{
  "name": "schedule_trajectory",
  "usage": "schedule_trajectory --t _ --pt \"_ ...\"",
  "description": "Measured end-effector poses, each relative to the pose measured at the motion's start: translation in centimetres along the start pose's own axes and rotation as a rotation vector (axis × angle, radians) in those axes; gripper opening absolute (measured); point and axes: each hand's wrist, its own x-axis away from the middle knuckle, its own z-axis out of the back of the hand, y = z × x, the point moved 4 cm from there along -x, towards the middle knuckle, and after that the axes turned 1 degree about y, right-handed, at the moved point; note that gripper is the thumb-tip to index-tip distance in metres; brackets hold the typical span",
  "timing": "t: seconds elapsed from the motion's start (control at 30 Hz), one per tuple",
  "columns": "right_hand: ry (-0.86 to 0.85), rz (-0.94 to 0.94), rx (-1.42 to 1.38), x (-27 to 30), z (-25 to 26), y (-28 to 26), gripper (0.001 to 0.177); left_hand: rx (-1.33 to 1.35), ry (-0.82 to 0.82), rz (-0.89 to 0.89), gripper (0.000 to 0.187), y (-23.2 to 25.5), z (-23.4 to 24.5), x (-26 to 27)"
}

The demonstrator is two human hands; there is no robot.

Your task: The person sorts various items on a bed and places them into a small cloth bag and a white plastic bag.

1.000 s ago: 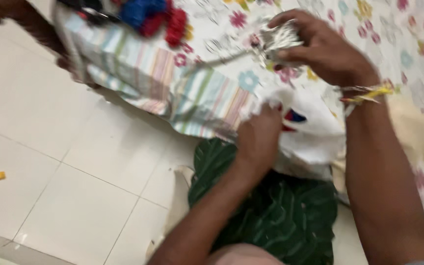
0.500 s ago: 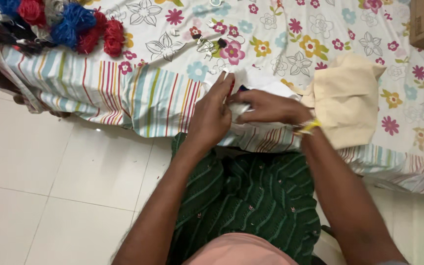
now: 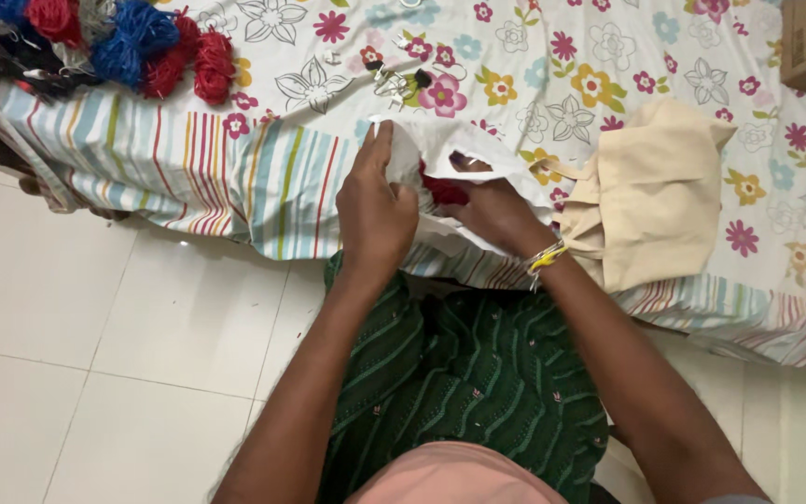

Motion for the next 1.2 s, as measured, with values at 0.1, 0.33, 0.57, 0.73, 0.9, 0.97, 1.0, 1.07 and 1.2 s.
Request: schedule_trajectory --t 0.1,0.33,0.57,0.73,0.9,0.97,1.0,1.07,1.2 --pt "0.217 0.526 0.280 0.2 -0.8 -2.8 0.044 -0.081 0.047 -0.077 0.068 -0.7 -0.2 0.1" --pt "-0.286 0.034 -0.042 -1.0 3.8 -4.3 0.036 0.288 0.126 0.007 0.065 -1.7 -1.7 1.2" --pt "-0.279 0.113 -0.017 -9.8 10.0 -10.7 0.023 0.931 0.234 0.696 0.068 -3.9 -4.6 2.7" --pt "-0.214 0.376 0.164 -22.2 -0.5 -12.4 0.030 1.033 0.305 0.739 0.072 -3.4 -5.1 3.3" --pt "-0.089 0.724 0.383 -30.0 -9.4 -13.1 0.053 1.255 0.355 0.850 0.062 -2.0 -4.1 3.1" --pt "-0.060 0.744 0.448 -31.3 -11.3 -12.8 0.052 1.311 0.342 0.875 0.059 -1.3 -3.2 2.9" --pt "-0.007 0.753 0.444 -31.5 -11.9 -12.8 0.043 1.339 0.364 0.890 0.056 -1.1 -2.6 2.8" --pt "0.042 0.755 0.444 -31.5 -12.5 -12.6 0.035 1.369 0.382 0.909 0.053 -0.7 -1.9 2.6" --pt "0.089 0.710 0.512 -30.7 -12.3 -11.7 0.011 1.406 0.372 0.950 0.052 -0.6 -2.0 2.6"
